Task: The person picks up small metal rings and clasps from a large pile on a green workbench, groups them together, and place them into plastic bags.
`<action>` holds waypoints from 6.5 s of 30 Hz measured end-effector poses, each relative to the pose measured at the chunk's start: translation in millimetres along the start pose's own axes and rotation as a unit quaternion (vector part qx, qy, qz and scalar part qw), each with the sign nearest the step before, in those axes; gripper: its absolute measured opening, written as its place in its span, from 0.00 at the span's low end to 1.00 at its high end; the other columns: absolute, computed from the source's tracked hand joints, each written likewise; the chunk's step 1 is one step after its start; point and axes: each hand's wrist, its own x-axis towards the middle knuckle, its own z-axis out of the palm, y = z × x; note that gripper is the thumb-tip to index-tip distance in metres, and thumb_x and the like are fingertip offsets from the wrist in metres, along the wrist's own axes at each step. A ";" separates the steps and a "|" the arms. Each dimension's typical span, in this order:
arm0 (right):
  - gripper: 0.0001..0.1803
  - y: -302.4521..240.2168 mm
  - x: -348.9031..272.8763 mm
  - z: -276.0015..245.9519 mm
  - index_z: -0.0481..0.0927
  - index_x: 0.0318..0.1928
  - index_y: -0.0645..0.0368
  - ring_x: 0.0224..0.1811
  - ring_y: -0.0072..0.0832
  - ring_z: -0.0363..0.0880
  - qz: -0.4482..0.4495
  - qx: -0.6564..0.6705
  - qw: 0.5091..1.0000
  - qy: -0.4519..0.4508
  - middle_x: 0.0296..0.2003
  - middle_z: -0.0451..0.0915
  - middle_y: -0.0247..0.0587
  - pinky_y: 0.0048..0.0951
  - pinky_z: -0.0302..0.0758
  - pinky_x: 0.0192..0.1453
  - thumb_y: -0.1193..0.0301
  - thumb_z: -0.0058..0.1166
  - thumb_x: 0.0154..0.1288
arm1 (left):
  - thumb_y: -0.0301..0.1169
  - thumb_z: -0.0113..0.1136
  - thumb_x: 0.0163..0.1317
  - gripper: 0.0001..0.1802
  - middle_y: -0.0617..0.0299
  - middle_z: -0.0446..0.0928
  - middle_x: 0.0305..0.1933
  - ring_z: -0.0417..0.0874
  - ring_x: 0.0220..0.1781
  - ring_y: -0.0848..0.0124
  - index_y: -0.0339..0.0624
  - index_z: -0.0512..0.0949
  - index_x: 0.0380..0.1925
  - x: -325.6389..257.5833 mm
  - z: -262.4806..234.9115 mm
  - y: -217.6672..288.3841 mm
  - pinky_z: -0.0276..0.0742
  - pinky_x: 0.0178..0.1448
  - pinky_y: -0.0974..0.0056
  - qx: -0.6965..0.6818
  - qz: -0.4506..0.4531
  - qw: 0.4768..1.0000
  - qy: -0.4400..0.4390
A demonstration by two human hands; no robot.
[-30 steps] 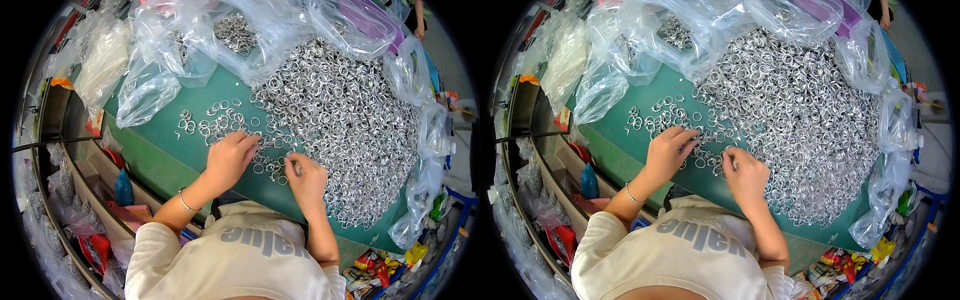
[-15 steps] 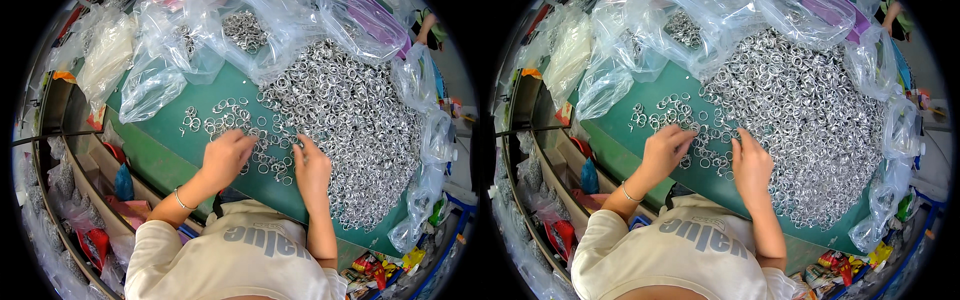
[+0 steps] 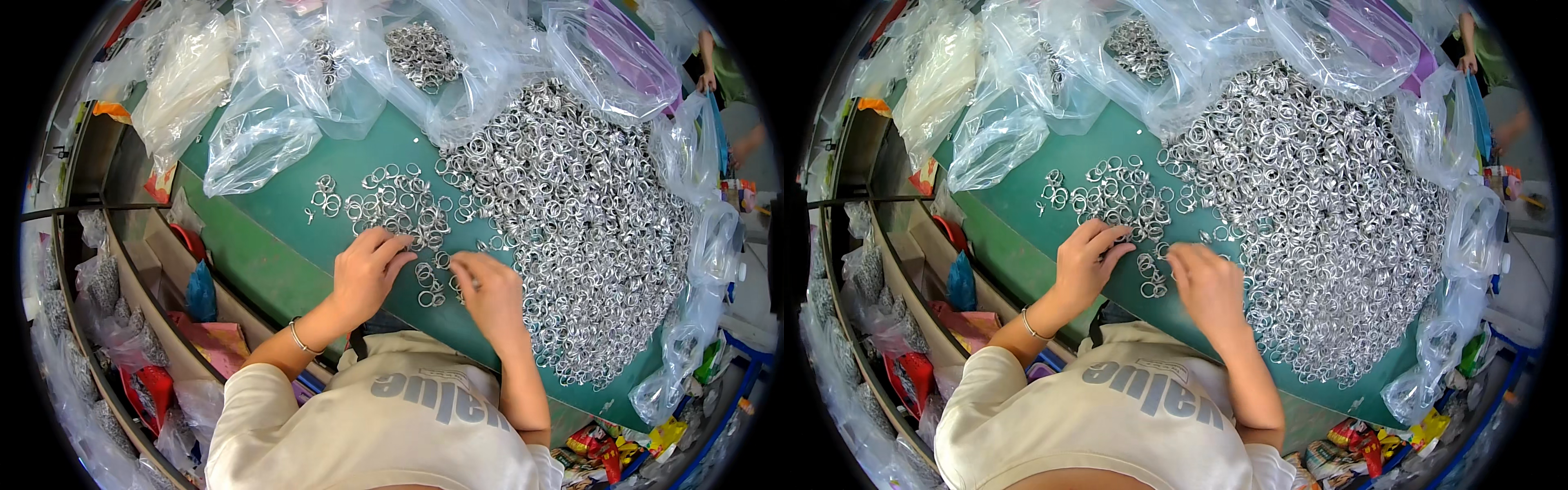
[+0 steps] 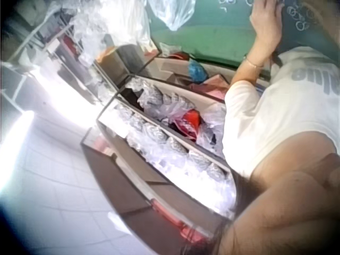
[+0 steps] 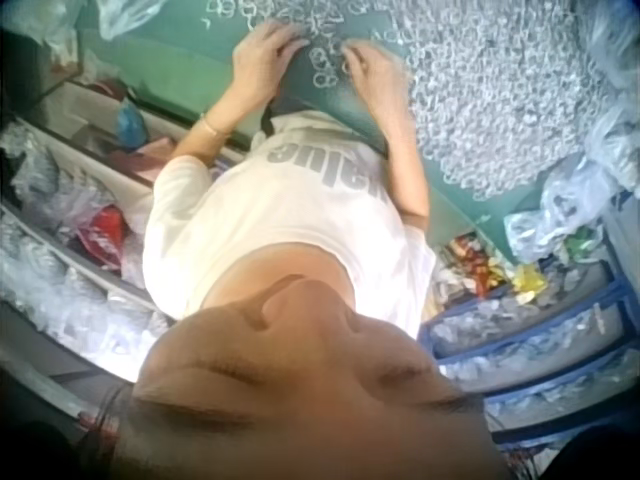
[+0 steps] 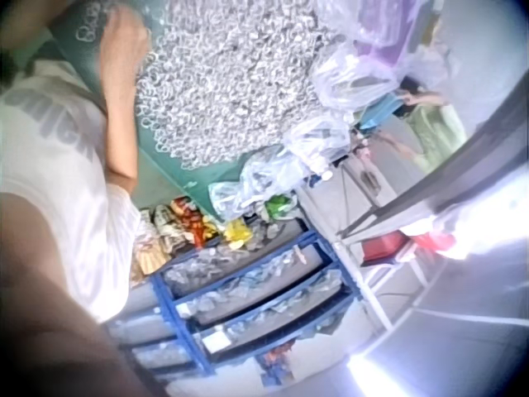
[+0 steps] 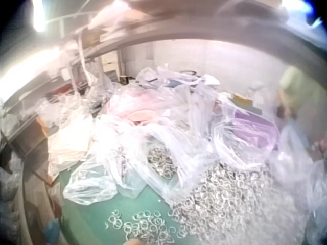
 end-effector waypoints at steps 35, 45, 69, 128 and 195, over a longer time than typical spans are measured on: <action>0.08 -7.6 32.3 -9.3 0.74 0.37 0.65 0.12 0.11 0.52 0.304 0.632 0.710 -0.060 0.16 0.61 0.26 0.14 0.47 0.15 0.72 0.45 0.65 | 0.26 0.58 0.54 0.07 0.61 0.79 0.26 0.75 0.27 0.77 0.32 0.79 0.31 51.4 -18.7 -19.4 0.70 0.33 0.71 -0.229 -0.165 0.949 -0.138; 0.09 -6.0 16.0 -2.2 0.75 0.37 0.65 0.12 0.09 0.53 0.303 0.600 0.740 -0.035 0.15 0.63 0.25 0.13 0.47 0.16 0.71 0.46 0.65 | 0.23 0.61 0.49 0.06 0.57 0.76 0.25 0.76 0.26 0.66 0.36 0.79 0.29 47.0 -18.8 -8.2 0.72 0.31 0.67 -0.132 -0.066 0.983 -0.113; 0.05 19.7 -45.6 -91.1 0.78 0.35 0.62 0.23 0.39 0.76 0.054 0.064 0.967 0.241 0.27 0.77 0.43 0.32 0.72 0.25 0.75 0.53 0.57 | 0.19 0.61 0.46 0.06 0.56 0.71 0.21 0.73 0.22 0.60 0.36 0.78 0.27 52.6 4.1 -7.1 0.68 0.26 0.62 -0.016 0.123 0.992 -0.016; 0.19 -95.6 120.6 74.3 0.71 0.55 0.60 0.15 0.09 0.54 0.145 0.341 0.882 -0.290 0.18 0.64 0.23 0.14 0.48 0.15 0.73 0.48 0.63 | 0.27 0.60 0.53 0.07 0.55 0.78 0.27 0.79 0.24 0.64 0.39 0.79 0.32 -46.8 -54.4 -63.5 0.75 0.30 0.65 -0.157 -0.192 0.952 0.179; 0.15 -7.6 -56.7 -72.0 0.75 0.49 0.56 0.21 0.17 0.70 0.081 0.268 0.946 0.164 0.20 0.75 0.35 0.21 0.67 0.27 0.71 0.54 0.59 | 0.27 0.57 0.57 0.09 0.68 0.73 0.22 0.66 0.19 0.84 0.31 0.79 0.34 36.0 2.1 105.0 0.58 0.21 0.79 -0.437 -0.191 0.874 -0.094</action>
